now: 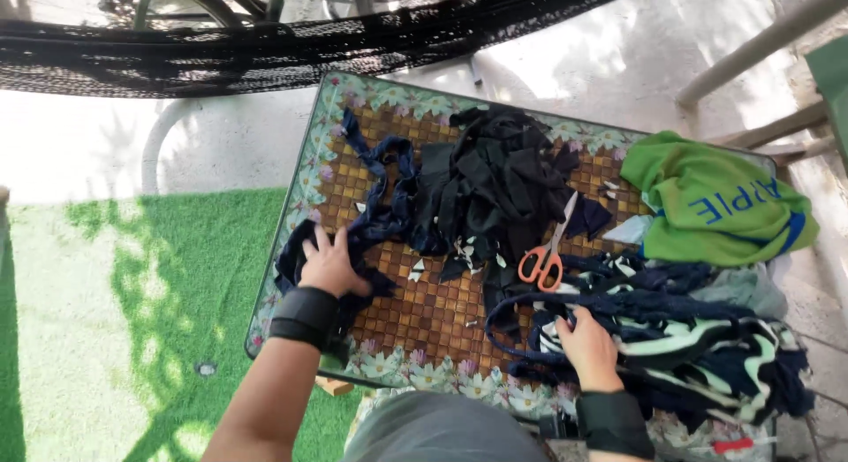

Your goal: The person ties together strips of fabric by hand to form a long strand, occasionally using scissors to cut and trim the material.

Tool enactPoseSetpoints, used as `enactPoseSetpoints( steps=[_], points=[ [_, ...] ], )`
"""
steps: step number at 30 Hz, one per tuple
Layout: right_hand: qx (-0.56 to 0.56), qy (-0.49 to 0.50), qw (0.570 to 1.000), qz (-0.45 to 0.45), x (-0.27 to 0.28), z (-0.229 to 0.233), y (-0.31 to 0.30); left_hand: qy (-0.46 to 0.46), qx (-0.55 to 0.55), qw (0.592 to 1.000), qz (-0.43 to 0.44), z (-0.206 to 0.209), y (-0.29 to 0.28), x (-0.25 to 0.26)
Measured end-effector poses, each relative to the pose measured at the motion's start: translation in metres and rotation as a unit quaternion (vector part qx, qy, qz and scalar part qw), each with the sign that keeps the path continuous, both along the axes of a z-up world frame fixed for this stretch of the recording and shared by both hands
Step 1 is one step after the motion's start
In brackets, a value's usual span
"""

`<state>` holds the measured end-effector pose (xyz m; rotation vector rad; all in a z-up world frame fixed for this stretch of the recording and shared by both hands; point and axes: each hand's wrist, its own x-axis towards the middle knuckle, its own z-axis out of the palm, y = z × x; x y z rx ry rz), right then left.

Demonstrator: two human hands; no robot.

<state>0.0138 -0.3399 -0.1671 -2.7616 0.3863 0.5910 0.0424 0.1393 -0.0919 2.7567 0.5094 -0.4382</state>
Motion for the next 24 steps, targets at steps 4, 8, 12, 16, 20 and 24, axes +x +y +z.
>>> enactPoseSetpoints(
  steps=[4, 8, 12, 16, 20, 24],
  points=[
    [-0.009, 0.020, 1.000, -0.016, 0.002, -0.020, -0.003, -0.039, 0.069, 0.997, -0.022, -0.060, 0.015, -0.020],
    [-0.032, 0.025, 0.999, -0.016, -0.004, -0.017, 0.000, -0.093, -0.035, 0.994, 0.043, -0.045, 0.023, 0.028],
    [-0.031, 0.020, 0.999, -0.013, -0.003, -0.009, 0.002, -0.291, -0.060, 0.954, 0.027, 0.006, 0.011, 0.098],
    [-0.014, -0.003, 0.999, -0.033, -0.003, -0.006, 0.008, -0.156, -0.022, 0.987, -0.024, 0.010, -0.010, 0.159],
    [-0.010, -0.016, 0.999, -0.035, -0.003, -0.009, 0.012, -0.136, 0.000, 0.985, -0.106, 0.020, -0.100, 0.203],
    [0.000, -0.020, 0.999, -0.032, -0.005, -0.008, 0.013, -0.184, -0.150, 0.962, -0.137, -0.001, -0.204, 0.226]
  ],
)
